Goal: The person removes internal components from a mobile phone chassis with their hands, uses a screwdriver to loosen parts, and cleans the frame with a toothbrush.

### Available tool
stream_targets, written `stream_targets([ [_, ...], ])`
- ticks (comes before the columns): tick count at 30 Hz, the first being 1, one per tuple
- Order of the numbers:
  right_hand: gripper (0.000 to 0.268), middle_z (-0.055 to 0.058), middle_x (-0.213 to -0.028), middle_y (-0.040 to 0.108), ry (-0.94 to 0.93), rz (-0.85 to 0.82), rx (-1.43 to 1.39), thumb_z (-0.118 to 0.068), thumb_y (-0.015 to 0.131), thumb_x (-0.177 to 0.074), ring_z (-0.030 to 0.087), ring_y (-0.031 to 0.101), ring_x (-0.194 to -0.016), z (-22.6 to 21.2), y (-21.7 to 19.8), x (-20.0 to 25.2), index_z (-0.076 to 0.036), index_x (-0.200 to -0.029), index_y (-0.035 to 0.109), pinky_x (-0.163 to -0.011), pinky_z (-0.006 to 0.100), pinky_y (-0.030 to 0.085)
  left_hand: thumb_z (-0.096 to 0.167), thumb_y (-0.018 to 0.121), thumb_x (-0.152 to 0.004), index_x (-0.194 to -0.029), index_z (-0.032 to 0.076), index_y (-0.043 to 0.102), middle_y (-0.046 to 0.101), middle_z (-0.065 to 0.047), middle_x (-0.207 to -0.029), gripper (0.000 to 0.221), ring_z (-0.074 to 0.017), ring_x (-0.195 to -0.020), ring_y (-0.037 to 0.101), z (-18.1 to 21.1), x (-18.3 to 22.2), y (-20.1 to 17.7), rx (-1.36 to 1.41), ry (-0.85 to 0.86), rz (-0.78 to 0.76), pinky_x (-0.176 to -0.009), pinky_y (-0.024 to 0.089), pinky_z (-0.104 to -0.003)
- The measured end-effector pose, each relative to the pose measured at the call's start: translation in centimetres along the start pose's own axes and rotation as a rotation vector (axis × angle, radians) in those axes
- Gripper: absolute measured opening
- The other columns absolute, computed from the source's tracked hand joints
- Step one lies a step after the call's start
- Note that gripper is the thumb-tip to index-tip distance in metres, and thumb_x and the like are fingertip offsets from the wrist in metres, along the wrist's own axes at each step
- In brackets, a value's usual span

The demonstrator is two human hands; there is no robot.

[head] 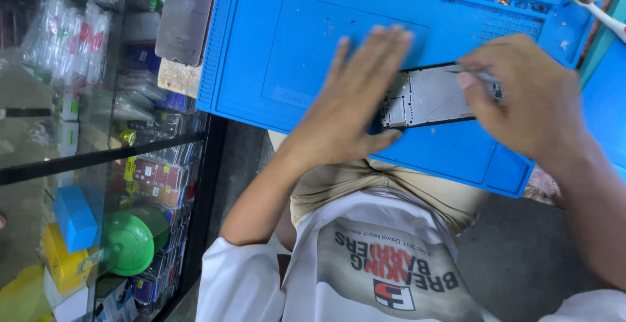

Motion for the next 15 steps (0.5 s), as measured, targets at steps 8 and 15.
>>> stream_targets([
  [8,0.01,0.005,-0.102,0.067,-0.097,0.079,-0.016,-0.015,0.077,-0.096,0.023,0.069,-0.09,-5.9,2.9,-3.7,-0.009,-0.102,0.072,-0.066,0.037,0.056,0.051,0.095,-0.066,-0.132,0.005,0.056,0.027,-0.029,-0.163,0.089,-0.0488,-0.157,0.014,-3.1,2.0,-2.4,-0.019,-0.117,0.211,-0.129,0.015,-0.063],
  [15,0.013,0.004,-0.102,0.066,-0.102,0.09,0.067,-0.013,0.079,-0.091,0.022,0.067,-0.089,-6.6,3.8,-3.2,-0.011,-0.102,0.072,-0.069,0.035,0.055,0.057,0.091,-0.068,-0.128,0.008,0.058,0.03,-0.028,-0.162,0.084,-0.0472,-0.157,0.015,-3.4,1.6,-1.5,-0.043,-0.12,0.139,-0.127,0.011,-0.064],
])
Point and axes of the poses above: each hand's wrist, its own x-axis away from the middle knuckle, its own y-axis out of the palm, z = x × y, the point moved 9 cm from there along -x, towards the middle knuckle
